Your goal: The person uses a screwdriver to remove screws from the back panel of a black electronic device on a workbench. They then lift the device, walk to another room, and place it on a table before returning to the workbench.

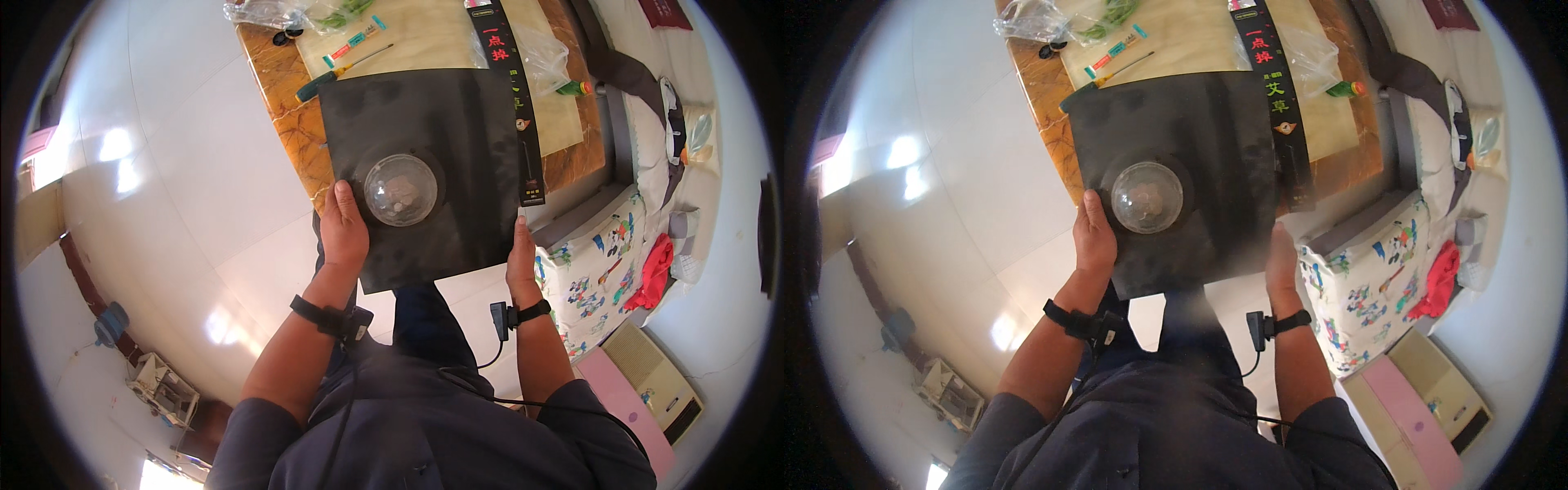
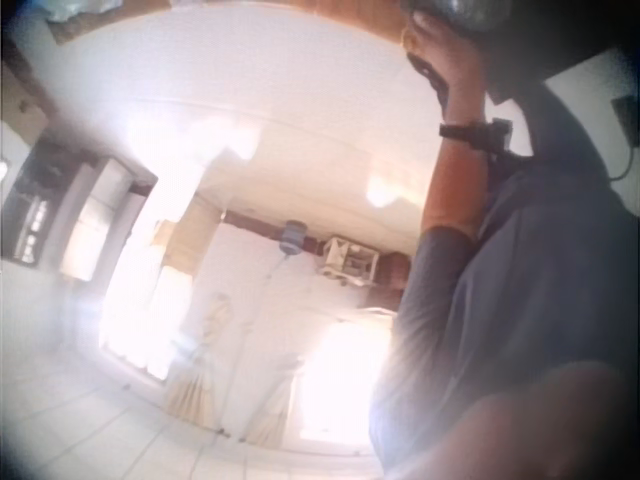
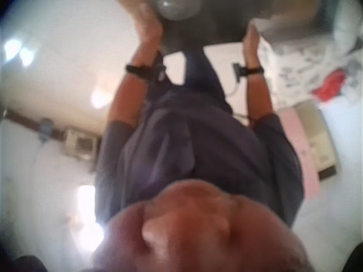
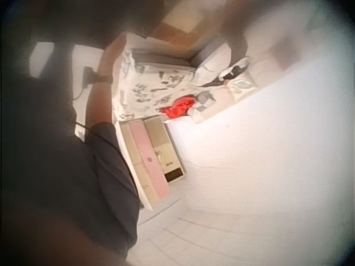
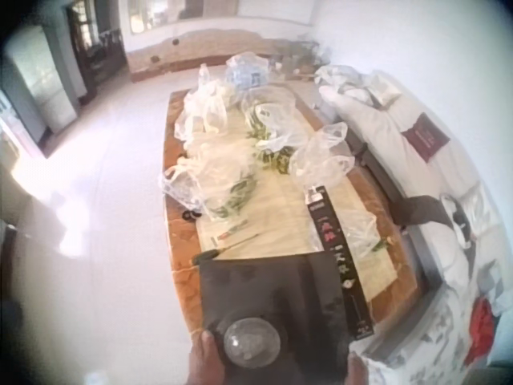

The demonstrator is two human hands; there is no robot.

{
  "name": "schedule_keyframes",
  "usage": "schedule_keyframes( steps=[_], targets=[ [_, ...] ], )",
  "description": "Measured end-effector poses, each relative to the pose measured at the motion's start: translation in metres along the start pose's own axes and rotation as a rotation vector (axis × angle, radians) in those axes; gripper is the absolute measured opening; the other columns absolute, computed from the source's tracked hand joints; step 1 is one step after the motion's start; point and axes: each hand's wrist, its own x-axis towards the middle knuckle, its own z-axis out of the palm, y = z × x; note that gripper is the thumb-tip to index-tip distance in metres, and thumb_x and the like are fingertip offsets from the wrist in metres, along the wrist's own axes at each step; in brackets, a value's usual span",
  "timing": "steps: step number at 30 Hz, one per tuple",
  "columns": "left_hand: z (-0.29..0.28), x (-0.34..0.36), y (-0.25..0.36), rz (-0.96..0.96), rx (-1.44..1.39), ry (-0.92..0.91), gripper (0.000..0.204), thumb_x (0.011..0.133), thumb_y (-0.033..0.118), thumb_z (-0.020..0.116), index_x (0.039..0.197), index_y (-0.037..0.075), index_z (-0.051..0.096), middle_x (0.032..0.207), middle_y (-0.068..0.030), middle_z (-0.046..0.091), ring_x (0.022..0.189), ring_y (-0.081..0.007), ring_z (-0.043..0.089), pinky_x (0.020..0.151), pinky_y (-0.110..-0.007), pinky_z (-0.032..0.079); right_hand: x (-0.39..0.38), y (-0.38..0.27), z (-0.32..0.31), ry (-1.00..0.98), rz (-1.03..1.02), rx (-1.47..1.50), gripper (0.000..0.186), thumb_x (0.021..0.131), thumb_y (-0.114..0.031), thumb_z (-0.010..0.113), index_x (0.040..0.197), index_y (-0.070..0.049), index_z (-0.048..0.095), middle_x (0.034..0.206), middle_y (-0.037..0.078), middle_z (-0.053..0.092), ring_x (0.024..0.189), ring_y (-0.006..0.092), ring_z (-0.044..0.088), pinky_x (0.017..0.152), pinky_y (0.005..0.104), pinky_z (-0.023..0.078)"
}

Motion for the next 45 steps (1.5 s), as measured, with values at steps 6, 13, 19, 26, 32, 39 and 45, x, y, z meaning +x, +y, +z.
schedule_keyframes(
  steps=[6,13,19,26,32,39,45],
  targets=[
    [0.0,0.002,-0.009,-0.086,-0.03,-0.029,0.065,0.11,0.05,0.033,0.134,-0.006,0.056,0.124,-0.0286,0.064,0.119,-0.0413,0.059,0.102,-0.041,0.045,0.013,0.026,-0.003,-0.19,0.267,0.671,0.048,0.109,-0.042,0.046,0.136,-0.005,0.061,0.122,0.002,0.066,0.108,0.014,0.061,0.097,0.0292,0.047],
    [-0.002,0.005,-0.016,-0.103,0.06,-0.047,0.071,0.11,0.052,0.032,0.139,-0.01,0.052,0.133,-0.0274,0.061,0.127,-0.0358,0.057,0.108,-0.038,0.042,0.016,0.063,0.006,-0.421,0.267,0.824,0.049,0.109,-0.037,0.048,0.144,-0.003,0.052,0.14,0.008,0.06,0.126,0.0193,0.057,0.111,0.0335,0.042],
    [-0.005,0.003,-0.012,-0.091,-0.052,-0.065,0.068,0.111,0.048,0.032,0.14,-0.011,0.051,0.138,-0.0247,0.059,0.129,-0.0308,0.054,0.11,-0.036,0.04,0.017,0.076,0.017,-0.564,0.194,0.797,0.046,0.108,-0.031,0.05,0.145,-0.003,0.049,0.138,0.008,0.06,0.126,0.019,0.057,0.108,0.0347,0.046],
    [-0.007,0.005,-0.009,-0.118,-0.22,-0.094,0.071,0.11,0.052,0.033,0.144,-0.009,0.047,0.139,-0.0151,0.057,0.126,-0.0216,0.054,0.109,-0.032,0.042,0.021,0.064,0.029,-0.464,0.107,0.644,0.033,0.105,-0.024,0.052,0.129,-0.003,0.059,0.117,0.003,0.066,0.1,0.0165,0.062,0.089,0.0333,0.052],
    [-0.009,0.005,-0.012,-0.184,-0.172,-0.08,0.07,0.11,0.053,0.033,0.142,-0.007,0.05,0.134,-0.013,0.06,0.122,-0.0205,0.056,0.106,-0.032,0.043,0.006,0.028,0.029,-0.476,-0.093,0.544,0.034,0.102,-0.017,0.052,0.128,0.001,0.062,0.117,0.008,0.072,0.1,0.0207,0.067,0.087,0.0327,0.053],
    [-0.008,0.006,-0.012,-0.137,-0.206,-0.081,0.07,0.11,0.053,0.033,0.141,-0.007,0.051,0.133,-0.0126,0.061,0.121,-0.0198,0.056,0.106,-0.032,0.044,0.004,0.023,0.03,-0.54,-0.037,0.629,0.041,0.099,-0.013,0.054,0.137,0.001,0.057,0.132,0.014,0.066,0.118,0.0223,0.062,0.099,0.0311,0.048],
    [-0.011,0.005,-0.014,-0.141,-0.207,-0.096,0.07,0.11,0.054,0.033,0.141,-0.007,0.051,0.132,-0.0125,0.061,0.12,-0.0197,0.056,0.105,-0.032,0.044,0.007,0.052,0.038,-0.491,-0.143,0.457,0.042,0.098,-0.01,0.054,0.14,0.0,0.054,0.136,0.016,0.062,0.124,0.0287,0.059,0.104,0.0357,0.046]
  ],
)
